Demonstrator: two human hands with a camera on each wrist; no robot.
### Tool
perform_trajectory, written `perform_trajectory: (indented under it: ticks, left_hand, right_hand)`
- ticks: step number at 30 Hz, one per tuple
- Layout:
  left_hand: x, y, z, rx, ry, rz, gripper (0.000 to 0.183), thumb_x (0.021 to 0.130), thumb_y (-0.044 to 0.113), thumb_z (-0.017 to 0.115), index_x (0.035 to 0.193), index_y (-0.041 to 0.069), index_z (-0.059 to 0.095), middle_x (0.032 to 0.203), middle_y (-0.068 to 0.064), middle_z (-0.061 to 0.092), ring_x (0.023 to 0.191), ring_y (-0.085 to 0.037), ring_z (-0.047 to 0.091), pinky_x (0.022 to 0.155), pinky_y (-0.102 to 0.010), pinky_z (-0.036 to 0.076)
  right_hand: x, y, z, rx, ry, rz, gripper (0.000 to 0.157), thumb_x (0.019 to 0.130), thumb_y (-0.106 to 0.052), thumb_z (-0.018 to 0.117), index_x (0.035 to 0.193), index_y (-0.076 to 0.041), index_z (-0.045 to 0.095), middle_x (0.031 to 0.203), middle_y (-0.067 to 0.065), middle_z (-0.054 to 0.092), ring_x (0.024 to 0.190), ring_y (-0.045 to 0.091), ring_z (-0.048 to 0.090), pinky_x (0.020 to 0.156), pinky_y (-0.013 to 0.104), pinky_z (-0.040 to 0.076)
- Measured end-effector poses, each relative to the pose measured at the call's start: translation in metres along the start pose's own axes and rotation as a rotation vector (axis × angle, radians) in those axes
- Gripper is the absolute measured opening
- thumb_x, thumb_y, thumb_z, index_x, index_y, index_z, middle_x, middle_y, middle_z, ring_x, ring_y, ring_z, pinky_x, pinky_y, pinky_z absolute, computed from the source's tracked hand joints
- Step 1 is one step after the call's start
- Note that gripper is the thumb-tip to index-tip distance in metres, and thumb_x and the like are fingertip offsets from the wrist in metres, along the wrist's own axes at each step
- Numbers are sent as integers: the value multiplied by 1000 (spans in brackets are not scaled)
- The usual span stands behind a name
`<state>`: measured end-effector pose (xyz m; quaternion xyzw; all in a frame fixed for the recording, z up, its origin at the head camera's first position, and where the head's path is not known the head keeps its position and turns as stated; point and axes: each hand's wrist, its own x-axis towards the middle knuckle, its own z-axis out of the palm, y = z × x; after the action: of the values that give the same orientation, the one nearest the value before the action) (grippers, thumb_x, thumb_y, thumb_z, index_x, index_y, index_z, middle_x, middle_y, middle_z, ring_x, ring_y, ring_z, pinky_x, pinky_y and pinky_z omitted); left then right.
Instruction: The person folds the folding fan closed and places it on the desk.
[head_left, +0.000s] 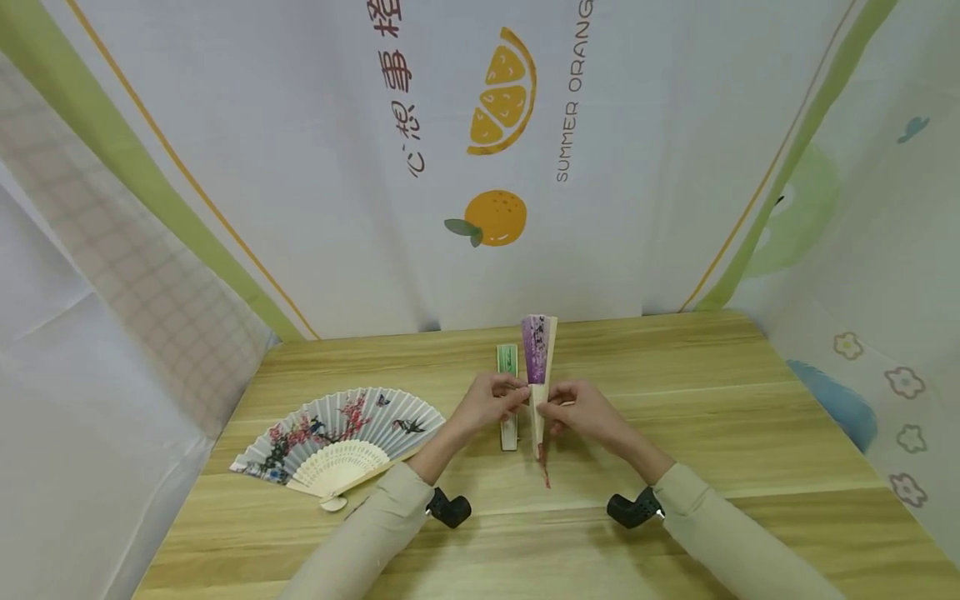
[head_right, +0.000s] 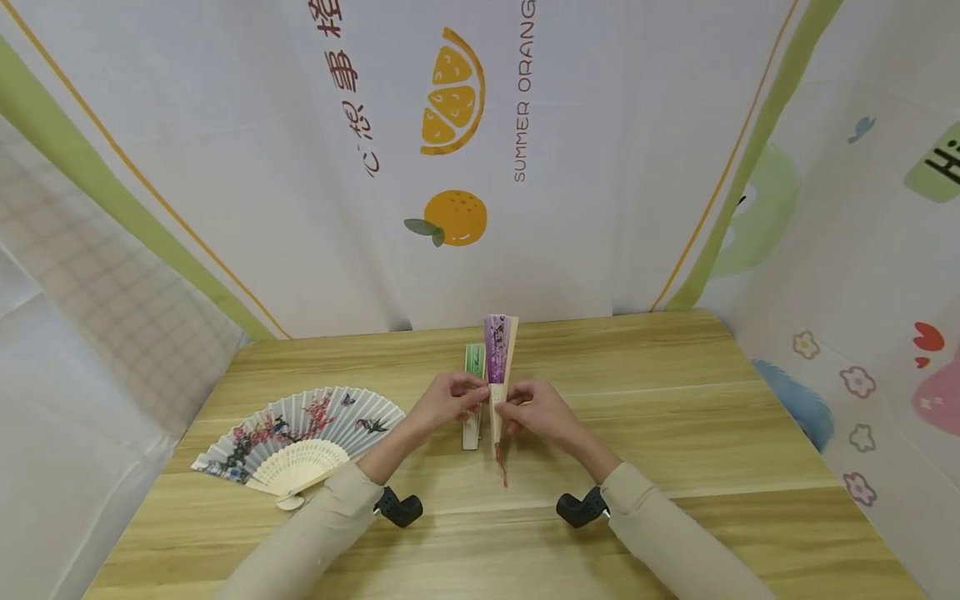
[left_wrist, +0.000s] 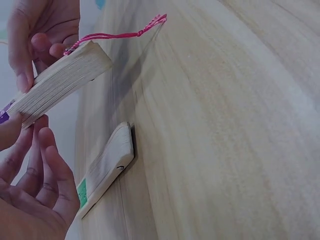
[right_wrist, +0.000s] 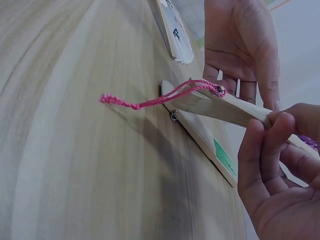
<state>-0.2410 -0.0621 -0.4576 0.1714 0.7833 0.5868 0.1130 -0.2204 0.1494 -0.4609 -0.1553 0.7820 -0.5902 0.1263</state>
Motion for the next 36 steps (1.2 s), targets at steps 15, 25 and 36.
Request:
perform_trajectory:
  ticks: [15, 25, 36]
  left_hand:
    - [-3, 1, 0, -14, -14, -9, 22, 100, 8, 66, 116, -9, 66, 101, -29, 70, 91, -47, 67, 65, -36, 55]
    - [-6, 3, 0, -34, -33, -30, 31, 102, 18, 65, 120, -7, 65, 106, -24, 70, 95, -44, 67, 72, -41, 58]
    - [-6, 5, 2, -26, -32, -22, 26, 102, 16, 63, 112, -8, 66, 102, -24, 70, 92, -48, 65, 68, -38, 58]
  right_hand:
    - [1, 3, -2, 38, 42, -6, 16, 101, -9, 65, 104, 6, 71, 83, 14, 66, 73, 22, 63, 73, 43, 58]
    - [-1, -2, -3, 173, 46, -11, 22, 101, -7, 64, 114, 11, 67, 91, 16, 70, 80, 32, 71, 82, 51, 56]
    - [-2, -1, -3, 175, 42, -75, 17, 102, -2, 61, 111, 11, 67, 90, 17, 67, 74, 26, 69, 78, 45, 59]
